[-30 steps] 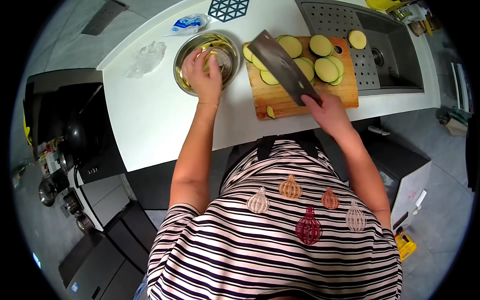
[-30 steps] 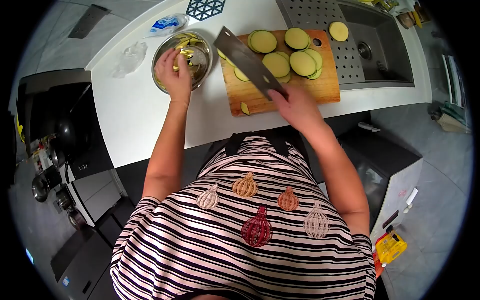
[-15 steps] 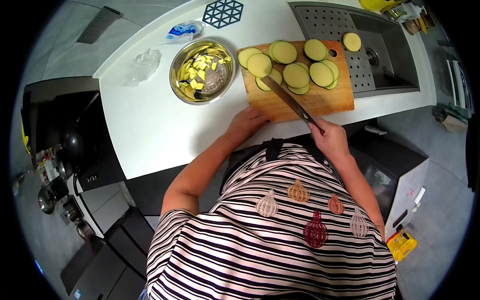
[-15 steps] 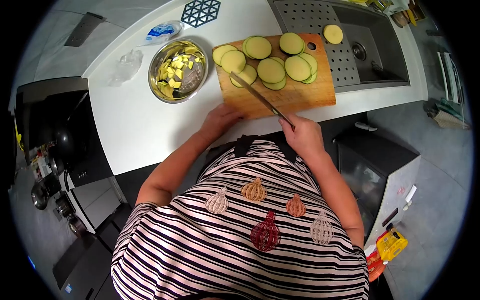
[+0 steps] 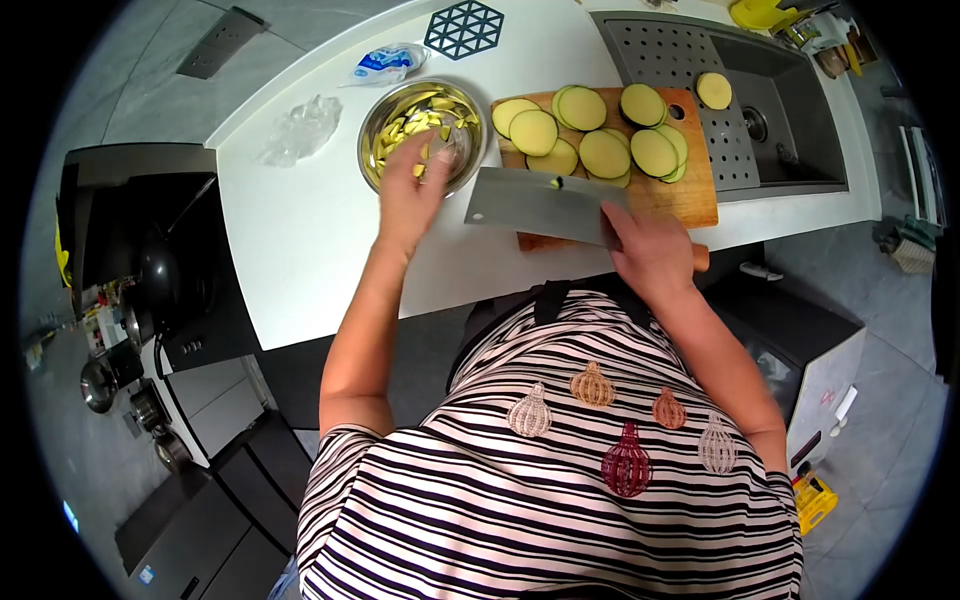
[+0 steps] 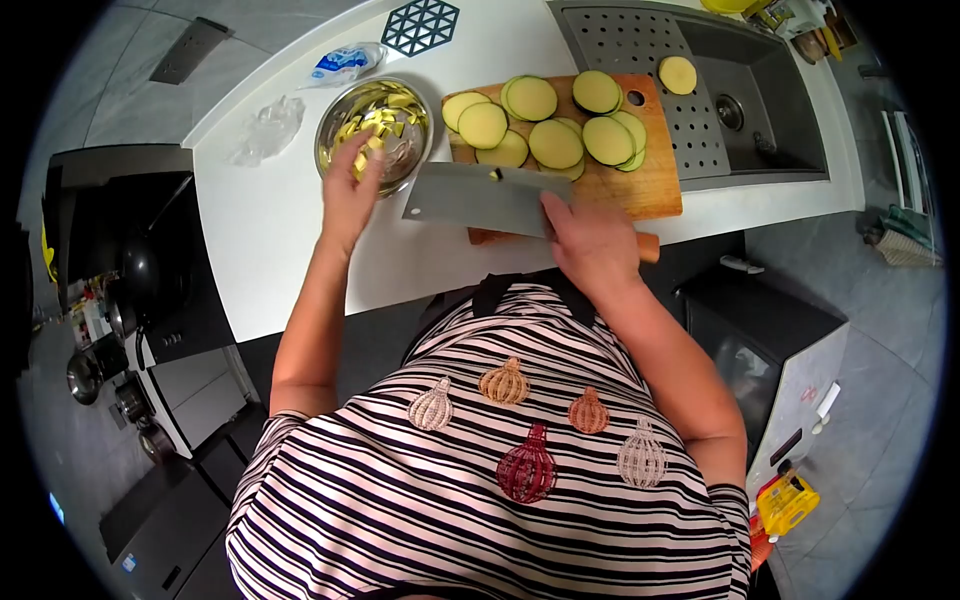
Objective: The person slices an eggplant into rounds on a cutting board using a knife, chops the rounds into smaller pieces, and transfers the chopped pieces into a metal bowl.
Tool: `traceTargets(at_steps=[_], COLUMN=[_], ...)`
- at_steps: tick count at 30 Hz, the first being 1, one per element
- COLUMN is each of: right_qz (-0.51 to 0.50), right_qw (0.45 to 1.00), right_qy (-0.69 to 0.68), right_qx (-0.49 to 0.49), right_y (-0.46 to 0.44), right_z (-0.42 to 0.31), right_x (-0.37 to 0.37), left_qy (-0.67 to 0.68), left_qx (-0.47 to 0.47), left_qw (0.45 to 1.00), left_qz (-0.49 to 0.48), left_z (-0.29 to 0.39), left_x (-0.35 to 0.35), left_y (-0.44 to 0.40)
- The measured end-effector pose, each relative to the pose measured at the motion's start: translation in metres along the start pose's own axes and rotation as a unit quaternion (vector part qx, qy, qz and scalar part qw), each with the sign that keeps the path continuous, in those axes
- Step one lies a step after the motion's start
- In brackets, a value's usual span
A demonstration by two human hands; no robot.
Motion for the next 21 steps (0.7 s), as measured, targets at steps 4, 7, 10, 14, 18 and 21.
traceTargets(at_steps=[4,7,10,14,18,21], right_qz=[0.024,0.035,-0.001,-0.009,-0.125,-0.164], right_qw=[0.998,0.995,0.996,0.997,0.985,0.965], right_qy=[0.008,0.018,-0.002,-0.064,-0.033,-0.029], right_qx=[0.055,0.086,0.084,0.042,-0.116,-0.201], right_y=[-0.027,-0.035,-0.021,0.025,0.095,0.131], right_z=[-0.028,-0.047,-0.034,0.006,0.054,0.072], right_x=[-0.009,-0.006,-0.006,0.004,-0.015,-0.027], left_qy=[-0.131,-0.216,-0.274,-0.213,-0.055,-0.184], left_qx=[-0.166,-0.167,-0.138,-0.044,0.063,-0.129], left_qw=[0.972,0.959,0.952,0.975,0.996,0.971], left_qz=[-0.101,-0.076,0.011,0.051,-0.035,-0.078], left_z=[0.061,0.05,0.001,-0.04,-0.04,-0.017], left_x=[-0.054,-0.054,-0.024,0.015,-0.029,-0.081], left_y=[0.019,0.009,-0.02,-0.024,-0.002,0.004])
Point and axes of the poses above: each hand's wrist, its own y-axis away from the middle knuckle, its own x-axis out of the back of the hand, z = x × y, the point moved 7 cm from there along -y, towards the middle knuckle, and after that the axes turned 13 degrees about y, right-handed, at the moved point
